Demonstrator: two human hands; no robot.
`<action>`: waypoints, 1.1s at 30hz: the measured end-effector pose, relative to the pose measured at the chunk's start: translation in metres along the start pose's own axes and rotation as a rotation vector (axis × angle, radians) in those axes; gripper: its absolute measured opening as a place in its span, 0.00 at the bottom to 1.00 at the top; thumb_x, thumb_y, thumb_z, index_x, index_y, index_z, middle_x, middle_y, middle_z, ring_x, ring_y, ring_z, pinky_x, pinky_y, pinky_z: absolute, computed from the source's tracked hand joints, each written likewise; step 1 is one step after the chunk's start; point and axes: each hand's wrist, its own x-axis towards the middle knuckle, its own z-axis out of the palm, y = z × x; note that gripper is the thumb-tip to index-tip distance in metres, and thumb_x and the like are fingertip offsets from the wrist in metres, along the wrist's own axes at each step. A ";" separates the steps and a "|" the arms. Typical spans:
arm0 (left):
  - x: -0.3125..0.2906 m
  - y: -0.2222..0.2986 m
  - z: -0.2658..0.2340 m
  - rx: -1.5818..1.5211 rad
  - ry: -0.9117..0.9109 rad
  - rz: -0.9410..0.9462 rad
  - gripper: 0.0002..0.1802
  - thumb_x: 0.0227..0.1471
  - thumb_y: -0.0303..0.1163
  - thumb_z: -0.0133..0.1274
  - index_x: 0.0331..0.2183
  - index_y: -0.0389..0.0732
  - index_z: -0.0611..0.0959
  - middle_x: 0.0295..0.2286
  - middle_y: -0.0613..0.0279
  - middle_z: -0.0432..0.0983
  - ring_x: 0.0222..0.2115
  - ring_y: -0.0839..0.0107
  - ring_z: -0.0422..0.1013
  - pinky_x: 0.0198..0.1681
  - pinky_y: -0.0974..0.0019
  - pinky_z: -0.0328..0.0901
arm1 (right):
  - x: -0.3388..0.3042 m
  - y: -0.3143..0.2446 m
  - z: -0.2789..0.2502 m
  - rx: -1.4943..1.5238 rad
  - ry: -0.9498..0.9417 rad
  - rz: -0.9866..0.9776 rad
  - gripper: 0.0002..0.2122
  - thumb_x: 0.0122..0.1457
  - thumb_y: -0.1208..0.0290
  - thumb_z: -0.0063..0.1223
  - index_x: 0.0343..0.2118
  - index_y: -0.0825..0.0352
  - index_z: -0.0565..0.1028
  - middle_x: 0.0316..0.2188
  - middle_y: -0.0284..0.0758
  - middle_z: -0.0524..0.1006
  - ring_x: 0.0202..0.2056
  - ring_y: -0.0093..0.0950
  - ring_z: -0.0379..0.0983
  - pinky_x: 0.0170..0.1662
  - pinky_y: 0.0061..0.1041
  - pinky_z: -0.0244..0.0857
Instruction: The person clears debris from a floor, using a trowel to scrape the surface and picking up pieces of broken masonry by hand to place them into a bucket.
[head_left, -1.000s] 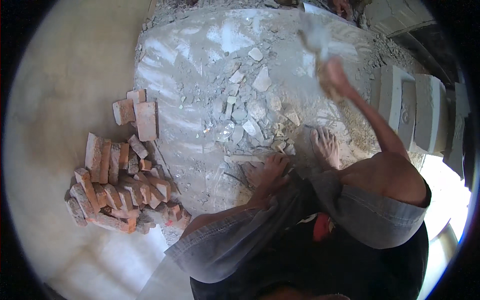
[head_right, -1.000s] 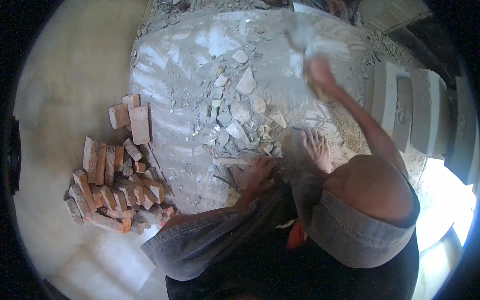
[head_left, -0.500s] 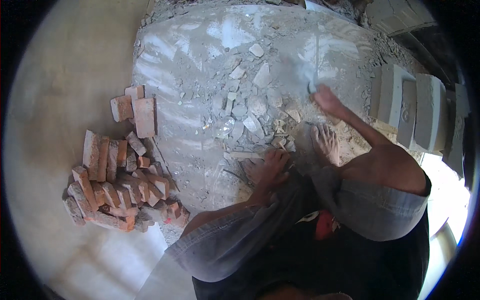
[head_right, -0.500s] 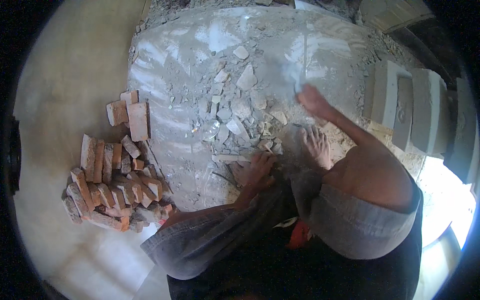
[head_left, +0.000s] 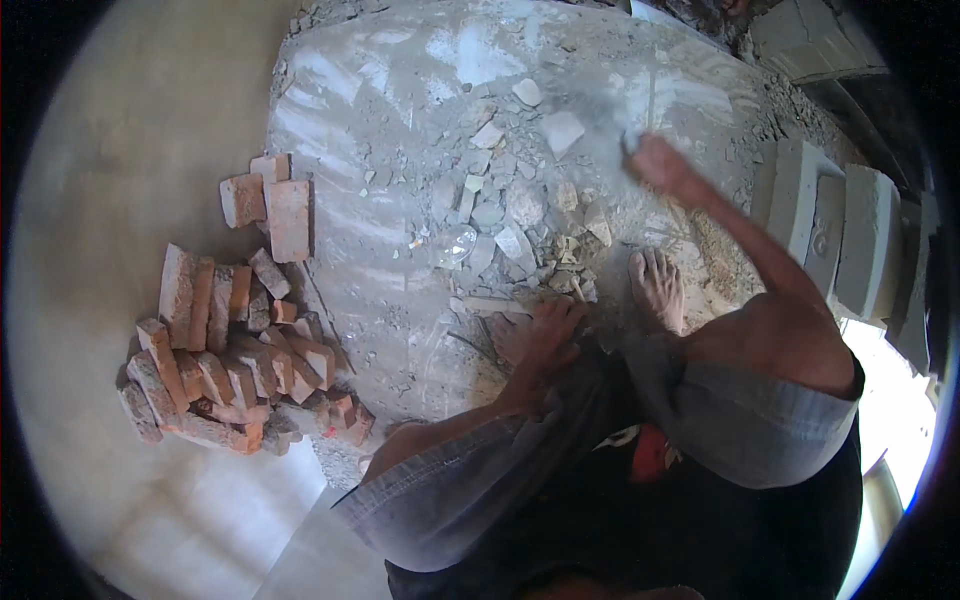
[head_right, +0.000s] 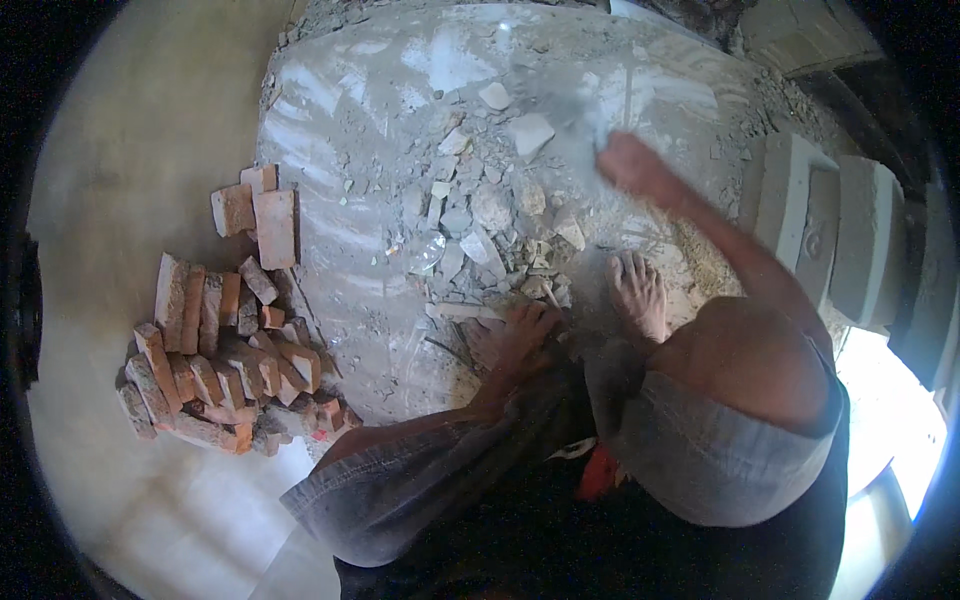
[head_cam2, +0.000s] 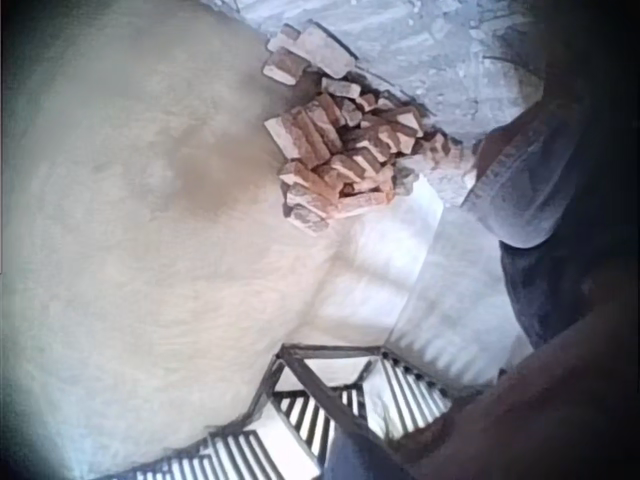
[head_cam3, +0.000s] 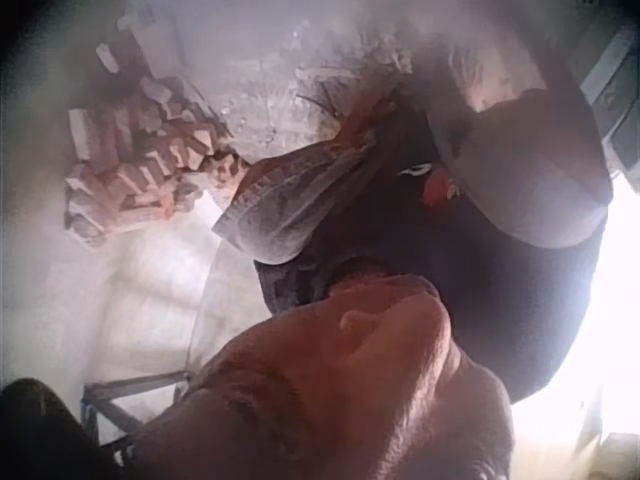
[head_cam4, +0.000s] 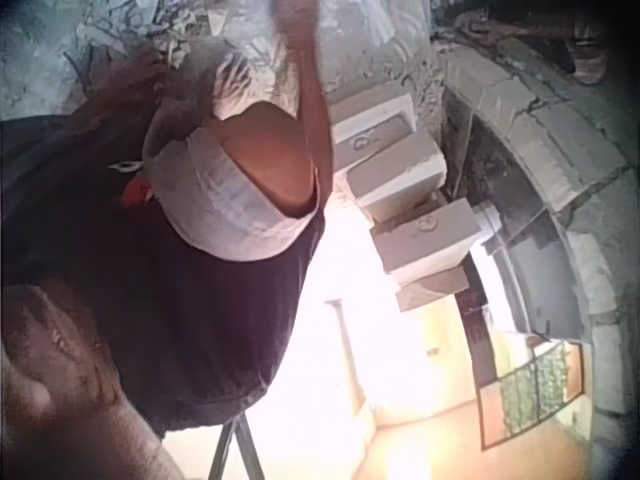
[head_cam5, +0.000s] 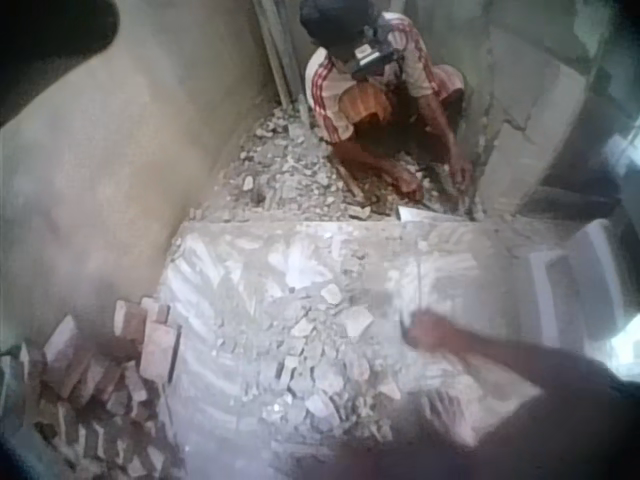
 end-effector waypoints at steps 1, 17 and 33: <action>-0.001 0.000 0.000 -0.003 0.001 -0.003 0.34 0.29 0.28 0.57 0.46 0.46 0.70 0.42 0.53 0.61 0.46 0.50 0.57 0.50 0.50 0.54 | -0.018 -0.021 0.013 -0.009 -0.024 0.092 0.15 0.51 0.60 0.45 0.31 0.70 0.71 0.25 0.48 0.74 0.29 0.45 0.73 0.36 0.38 0.66; 0.008 0.011 -0.007 0.085 0.090 0.085 0.32 0.29 0.34 0.57 0.43 0.42 0.71 0.38 0.54 0.63 0.44 0.52 0.58 0.47 0.51 0.54 | 0.006 0.094 -0.047 0.250 0.095 -0.046 0.16 0.56 0.63 0.39 0.41 0.68 0.71 0.26 0.45 0.74 0.26 0.41 0.72 0.32 0.39 0.65; -0.002 -0.004 0.001 0.114 0.071 0.059 0.29 0.34 0.38 0.58 0.42 0.41 0.71 0.41 0.51 0.62 0.45 0.50 0.58 0.49 0.50 0.54 | -0.085 0.029 -0.004 0.200 0.054 0.103 0.20 0.48 0.69 0.46 0.46 0.71 0.70 0.29 0.49 0.75 0.32 0.41 0.73 0.38 0.36 0.66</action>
